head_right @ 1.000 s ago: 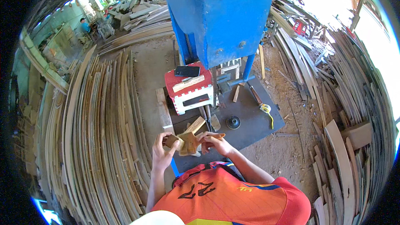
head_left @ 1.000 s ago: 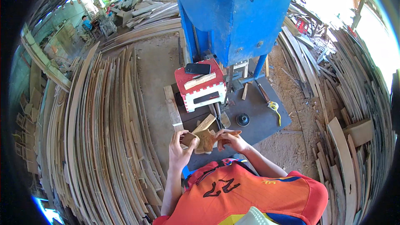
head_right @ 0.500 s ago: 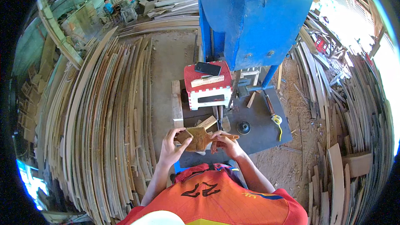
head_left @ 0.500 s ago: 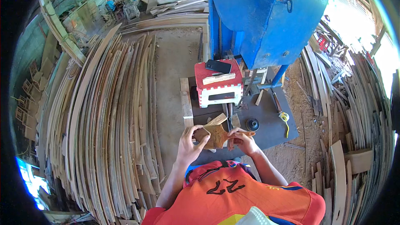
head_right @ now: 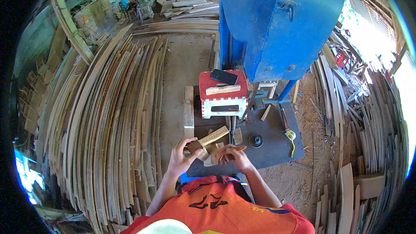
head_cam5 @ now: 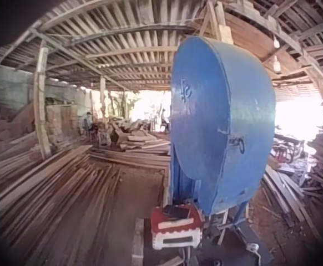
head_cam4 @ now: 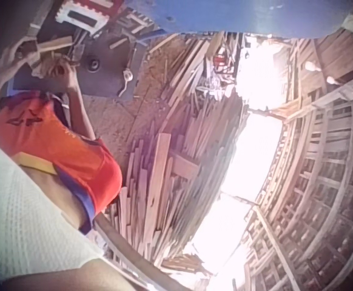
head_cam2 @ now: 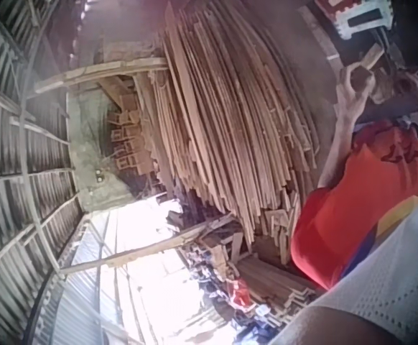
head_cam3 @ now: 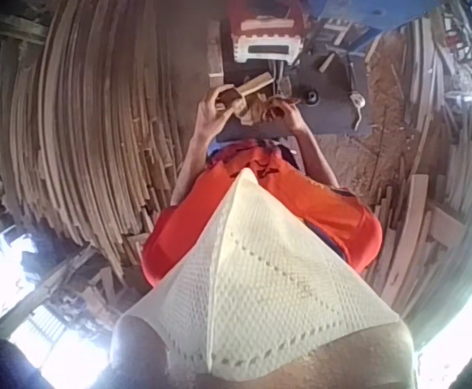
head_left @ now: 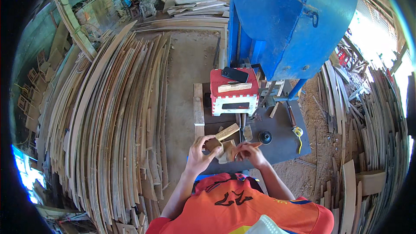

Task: Marking, measuring, and inspecting small wood blocks at a workshop bench.

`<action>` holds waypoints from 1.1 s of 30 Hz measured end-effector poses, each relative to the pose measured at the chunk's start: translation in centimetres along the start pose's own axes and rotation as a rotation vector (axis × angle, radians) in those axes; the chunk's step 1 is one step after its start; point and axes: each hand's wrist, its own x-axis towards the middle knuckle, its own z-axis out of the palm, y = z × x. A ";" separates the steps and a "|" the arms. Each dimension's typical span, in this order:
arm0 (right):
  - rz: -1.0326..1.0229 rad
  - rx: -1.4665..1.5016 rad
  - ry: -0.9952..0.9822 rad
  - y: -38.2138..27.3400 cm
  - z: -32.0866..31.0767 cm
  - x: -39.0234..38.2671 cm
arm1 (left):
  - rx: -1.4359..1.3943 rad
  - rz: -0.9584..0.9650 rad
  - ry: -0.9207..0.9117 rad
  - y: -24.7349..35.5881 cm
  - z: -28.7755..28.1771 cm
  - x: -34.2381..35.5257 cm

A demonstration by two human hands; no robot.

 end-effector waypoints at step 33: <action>0.114 0.189 -0.126 2.7 0.2 -0.7 | -0.217 -0.169 -0.104 -3.3 -3.5 -0.8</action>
